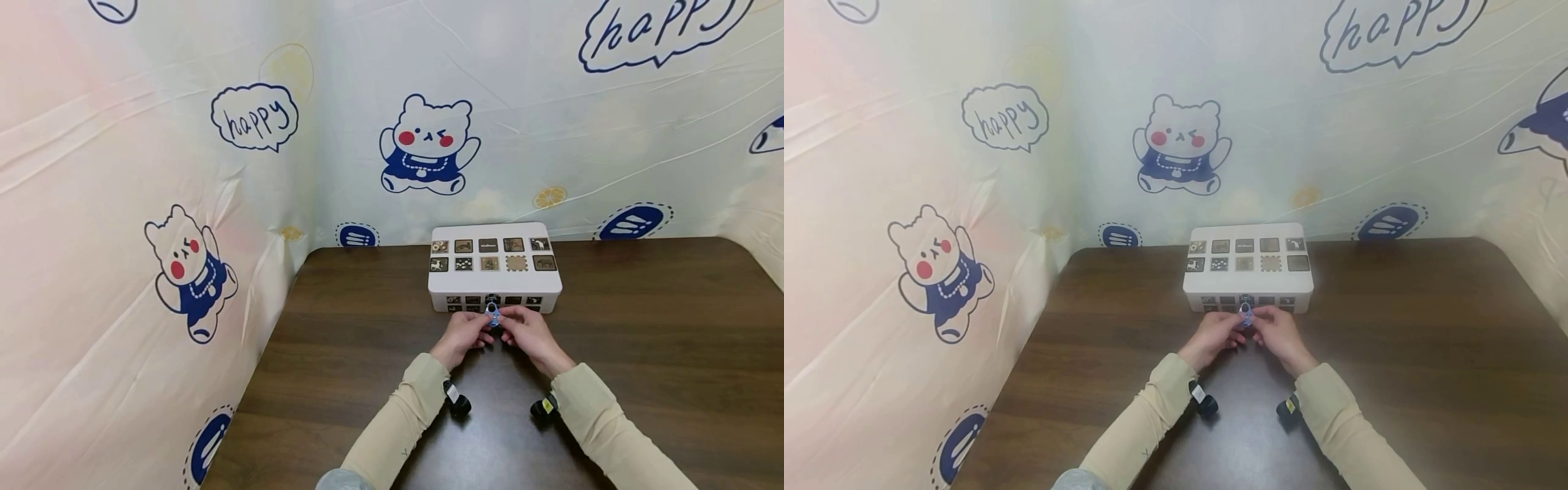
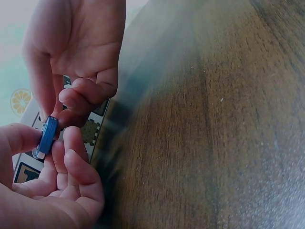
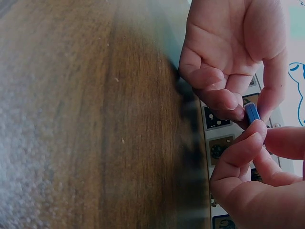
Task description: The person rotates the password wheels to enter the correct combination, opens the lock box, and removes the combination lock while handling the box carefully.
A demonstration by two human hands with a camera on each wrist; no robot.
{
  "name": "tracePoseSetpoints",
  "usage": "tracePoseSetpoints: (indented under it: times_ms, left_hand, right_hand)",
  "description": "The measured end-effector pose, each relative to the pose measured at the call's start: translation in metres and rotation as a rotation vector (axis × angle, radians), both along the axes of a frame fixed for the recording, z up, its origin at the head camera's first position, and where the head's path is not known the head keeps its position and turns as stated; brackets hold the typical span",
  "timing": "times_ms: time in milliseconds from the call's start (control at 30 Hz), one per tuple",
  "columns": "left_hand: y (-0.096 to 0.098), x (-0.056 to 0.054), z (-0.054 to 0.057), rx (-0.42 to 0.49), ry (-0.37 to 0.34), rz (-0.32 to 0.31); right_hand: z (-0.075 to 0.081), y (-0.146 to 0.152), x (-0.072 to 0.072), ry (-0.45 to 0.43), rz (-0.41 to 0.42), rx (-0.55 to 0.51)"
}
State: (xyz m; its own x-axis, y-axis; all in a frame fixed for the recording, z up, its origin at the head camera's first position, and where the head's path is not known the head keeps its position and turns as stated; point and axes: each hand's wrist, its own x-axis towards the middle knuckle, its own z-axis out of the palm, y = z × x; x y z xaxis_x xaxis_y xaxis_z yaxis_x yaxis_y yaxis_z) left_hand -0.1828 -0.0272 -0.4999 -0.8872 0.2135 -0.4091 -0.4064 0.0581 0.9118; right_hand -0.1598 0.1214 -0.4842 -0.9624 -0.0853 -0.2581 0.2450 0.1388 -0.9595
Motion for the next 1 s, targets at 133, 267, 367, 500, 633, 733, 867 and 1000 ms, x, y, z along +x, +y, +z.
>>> tracePoseSetpoints:
  times_ms: [133, 267, 367, 500, 633, 733, 867, 1000]
  left_hand:
    - [-0.0002, -0.0006, -0.0013, 0.008, -0.002, -0.002]
    - [-0.0015, -0.0018, -0.0034, 0.020, -0.010, -0.001]
    - [-0.0021, -0.0024, -0.0044, 0.023, -0.018, 0.002]
    - [-0.0016, -0.0029, -0.0055, 0.025, -0.024, 0.005]
    - [-0.0010, -0.0033, -0.0058, 0.027, -0.022, 0.010]
    - [-0.0010, -0.0031, -0.0052, 0.026, -0.022, 0.012]
    - [-0.0011, -0.0027, -0.0045, 0.028, -0.023, 0.012]
    - [-0.0010, -0.0029, -0.0046, 0.032, -0.029, 0.017]
  right_hand:
    - [-0.0010, 0.0002, -0.0004, -0.002, 0.001, -0.002]
    - [-0.0018, 0.0001, -0.0007, 0.002, 0.005, -0.001]
    - [-0.0014, -0.0002, -0.0005, 0.002, 0.002, 0.000]
    - [-0.0004, -0.0004, -0.0002, 0.002, 0.000, 0.001]
    - [-0.0004, -0.0004, -0.0003, 0.010, -0.001, 0.003]
    - [-0.0002, 0.0002, -0.0005, 0.010, -0.006, 0.005]
    - [0.0008, 0.0006, -0.0002, 0.001, -0.012, -0.002]
    - [0.0020, 0.0011, 0.0001, -0.001, -0.013, -0.007]
